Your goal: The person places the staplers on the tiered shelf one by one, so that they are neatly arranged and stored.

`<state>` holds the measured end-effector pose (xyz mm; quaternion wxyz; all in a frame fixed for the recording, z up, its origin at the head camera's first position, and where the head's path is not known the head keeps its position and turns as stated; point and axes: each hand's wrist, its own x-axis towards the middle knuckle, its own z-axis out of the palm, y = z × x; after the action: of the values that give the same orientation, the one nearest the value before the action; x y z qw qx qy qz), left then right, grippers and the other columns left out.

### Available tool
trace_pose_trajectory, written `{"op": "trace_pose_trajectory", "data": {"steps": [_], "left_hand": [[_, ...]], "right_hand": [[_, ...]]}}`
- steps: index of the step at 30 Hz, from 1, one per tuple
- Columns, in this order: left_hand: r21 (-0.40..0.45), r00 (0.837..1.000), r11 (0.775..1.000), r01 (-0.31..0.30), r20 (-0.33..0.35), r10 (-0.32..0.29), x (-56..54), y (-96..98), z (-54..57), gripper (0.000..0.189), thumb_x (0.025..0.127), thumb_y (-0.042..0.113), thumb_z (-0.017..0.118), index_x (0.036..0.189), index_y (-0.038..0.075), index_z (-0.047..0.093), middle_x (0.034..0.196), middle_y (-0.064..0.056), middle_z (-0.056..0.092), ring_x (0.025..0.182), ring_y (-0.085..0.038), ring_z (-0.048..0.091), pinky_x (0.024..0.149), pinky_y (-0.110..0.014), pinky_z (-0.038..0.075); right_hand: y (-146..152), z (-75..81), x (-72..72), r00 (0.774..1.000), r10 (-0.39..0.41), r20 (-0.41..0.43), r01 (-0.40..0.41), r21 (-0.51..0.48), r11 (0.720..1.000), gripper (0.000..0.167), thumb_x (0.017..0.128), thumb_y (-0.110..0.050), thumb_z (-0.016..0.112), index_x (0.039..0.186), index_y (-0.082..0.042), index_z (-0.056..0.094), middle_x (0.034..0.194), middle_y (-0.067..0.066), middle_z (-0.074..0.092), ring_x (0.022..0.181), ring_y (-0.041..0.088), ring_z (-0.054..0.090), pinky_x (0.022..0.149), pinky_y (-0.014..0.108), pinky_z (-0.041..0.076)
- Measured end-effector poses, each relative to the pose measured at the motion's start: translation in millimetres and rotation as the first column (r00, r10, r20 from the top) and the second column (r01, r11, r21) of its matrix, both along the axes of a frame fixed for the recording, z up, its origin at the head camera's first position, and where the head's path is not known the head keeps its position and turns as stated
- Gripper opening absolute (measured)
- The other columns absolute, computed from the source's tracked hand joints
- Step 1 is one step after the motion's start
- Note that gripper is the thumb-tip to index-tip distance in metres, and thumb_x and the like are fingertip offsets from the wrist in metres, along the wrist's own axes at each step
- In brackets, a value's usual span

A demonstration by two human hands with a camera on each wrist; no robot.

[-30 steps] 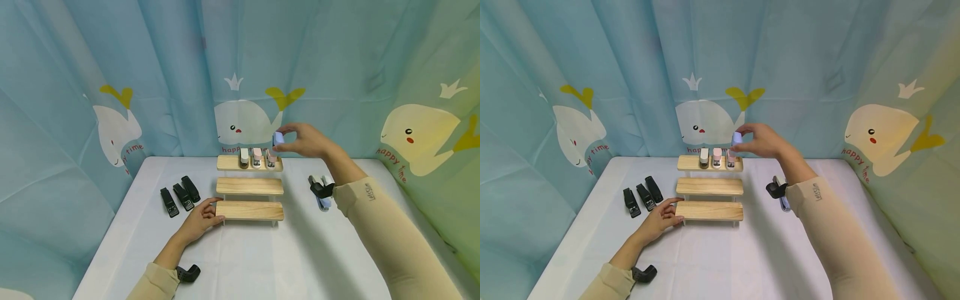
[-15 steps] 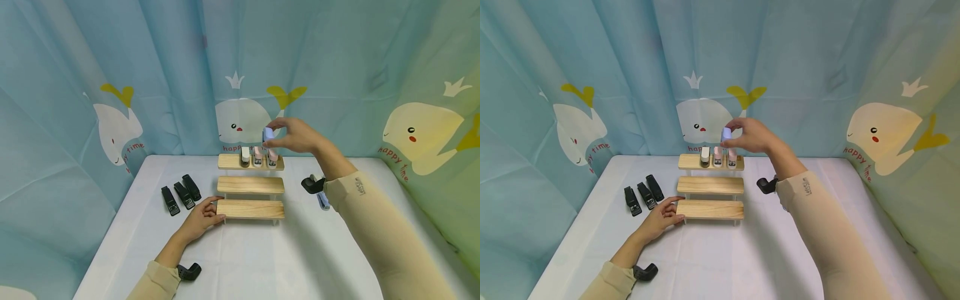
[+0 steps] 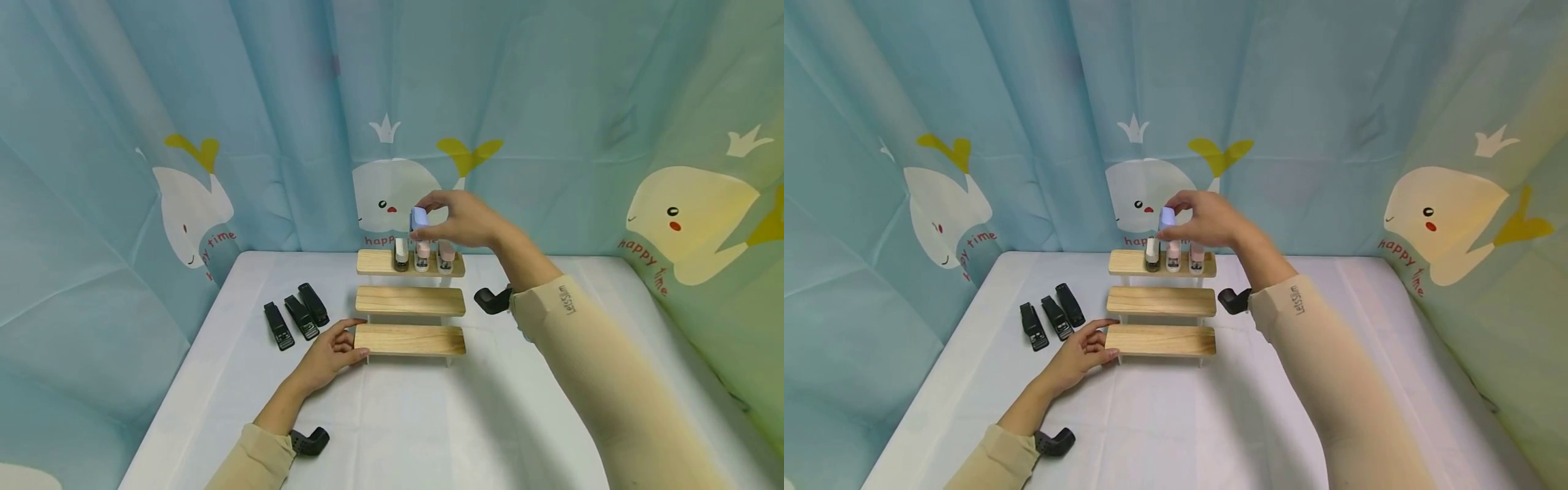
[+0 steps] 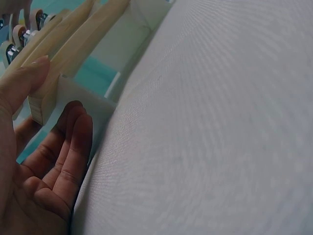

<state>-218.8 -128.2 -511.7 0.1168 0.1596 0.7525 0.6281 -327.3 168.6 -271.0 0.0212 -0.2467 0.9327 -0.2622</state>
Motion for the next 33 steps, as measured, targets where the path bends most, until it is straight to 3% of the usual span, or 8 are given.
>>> {"op": "trace_pose_trajectory", "data": {"steps": [14, 21, 33], "left_hand": [[-0.002, 1.000, 1.000, 0.001, 0.011, -0.001, -0.7, -0.1, -2.7, 0.064, 0.093, 0.021, 0.080, 0.150, 0.019, 0.050, 0.096, -0.006, 0.066, 0.077, -0.012, 0.064, 0.073, -0.025, 0.056], [0.003, 1.000, 1.000, 0.006, 0.006, -0.006, -1.0, 0.5, -2.4, 0.065, 0.094, 0.019, 0.079, 0.152, 0.012, 0.049, 0.096, -0.008, 0.066, 0.077, -0.009, 0.063, 0.073, -0.024, 0.055], [0.020, 1.000, 1.000, 0.002, 0.015, -0.002, 0.0, 2.2, -0.8, 0.065, 0.094, 0.017, 0.079, 0.151, 0.015, 0.050, 0.095, -0.005, 0.066, 0.075, -0.009, 0.062, 0.071, -0.022, 0.054]], "right_hand": [[-26, -3.0, -2.6, 0.998, 0.018, 0.058, -0.017, -0.028, 0.999, 0.063, 0.086, -0.049, 0.082, 0.138, -0.019, 0.063, 0.136, 0.003, 0.062, 0.130, 0.025, 0.054, 0.112, 0.050, 0.043], [-40, -7.8, -4.1, 0.996, 0.053, 0.070, -0.051, -0.027, 0.998, 0.068, 0.086, -0.045, 0.083, 0.142, -0.014, 0.060, 0.139, 0.007, 0.062, 0.133, 0.026, 0.054, 0.113, 0.050, 0.043], [-57, -19.5, -7.4, 0.992, 0.056, 0.110, -0.055, -0.013, 0.998, 0.060, 0.083, -0.045, 0.085, 0.132, -0.015, 0.065, 0.131, 0.003, 0.066, 0.124, 0.023, 0.057, 0.109, 0.047, 0.046]]}}
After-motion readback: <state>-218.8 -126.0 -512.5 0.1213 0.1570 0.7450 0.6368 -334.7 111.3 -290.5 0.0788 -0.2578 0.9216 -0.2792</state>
